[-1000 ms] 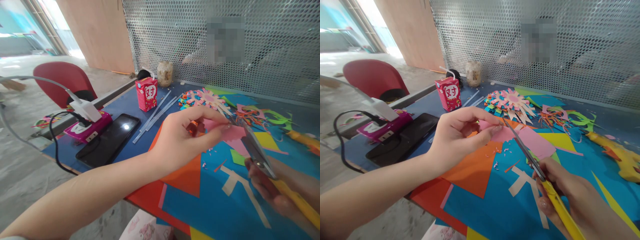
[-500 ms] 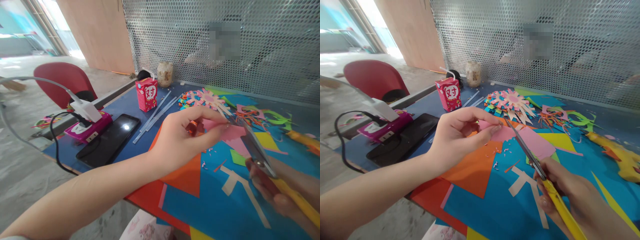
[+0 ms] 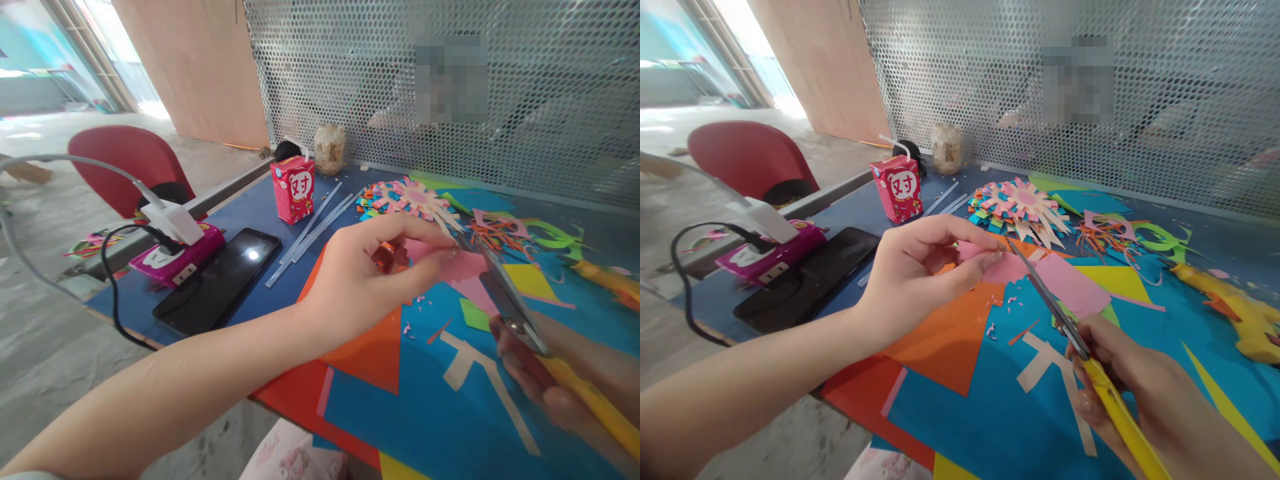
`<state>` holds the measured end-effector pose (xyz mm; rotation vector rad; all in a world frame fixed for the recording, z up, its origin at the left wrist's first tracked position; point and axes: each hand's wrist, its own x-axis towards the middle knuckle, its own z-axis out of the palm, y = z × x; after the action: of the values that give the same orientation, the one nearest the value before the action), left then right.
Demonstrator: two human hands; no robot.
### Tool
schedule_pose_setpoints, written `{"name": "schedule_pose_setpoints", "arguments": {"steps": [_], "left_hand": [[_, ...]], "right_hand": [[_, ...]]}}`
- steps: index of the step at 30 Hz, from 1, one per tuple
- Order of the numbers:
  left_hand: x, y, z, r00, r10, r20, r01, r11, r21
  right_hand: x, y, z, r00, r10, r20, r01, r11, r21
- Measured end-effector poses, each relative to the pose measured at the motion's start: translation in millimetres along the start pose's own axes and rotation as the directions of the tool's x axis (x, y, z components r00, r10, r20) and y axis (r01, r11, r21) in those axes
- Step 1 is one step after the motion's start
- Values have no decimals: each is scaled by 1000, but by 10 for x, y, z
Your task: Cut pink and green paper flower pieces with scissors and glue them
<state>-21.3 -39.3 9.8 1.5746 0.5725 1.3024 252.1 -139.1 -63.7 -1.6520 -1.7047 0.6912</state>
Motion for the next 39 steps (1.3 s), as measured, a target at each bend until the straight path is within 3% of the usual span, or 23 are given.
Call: {"name": "schedule_pose_setpoints", "arguments": {"steps": [4,9,14,19,26,29,33,39], "left_hand": [[5,1,2,1000,-2,-1,2,1000,0],[12,4,3,1000,-4,-1,4,1000,-19],[9,-5,-8,1000,-8,-4,8,1000,-5],[11,-18,-11,1000,10,-15,-9,1000,21],[23,3,-14,1000,4,-8,-4,999,44],[19,1,-24,1000,-2,-14,4,996,85],[5,-10,-17,997,-82,-3,82,989,120],[7,-7,0,975,-218,45,215,974,69]], "right_hand": [[60,-216,-7,992,7,129,-21,994,105],[63,-172,0,1000,-2,27,3,1000,-29],[97,-301,15,989,-111,96,118,990,-77],[129,-465,47,989,-135,51,142,979,-147],[179,-552,91,965,-258,55,263,958,-112],[197,-541,123,967,-254,22,255,955,-153],[183,-472,155,966,-229,-118,205,961,-184],[194,-537,164,958,-278,-69,256,940,-226]]}}
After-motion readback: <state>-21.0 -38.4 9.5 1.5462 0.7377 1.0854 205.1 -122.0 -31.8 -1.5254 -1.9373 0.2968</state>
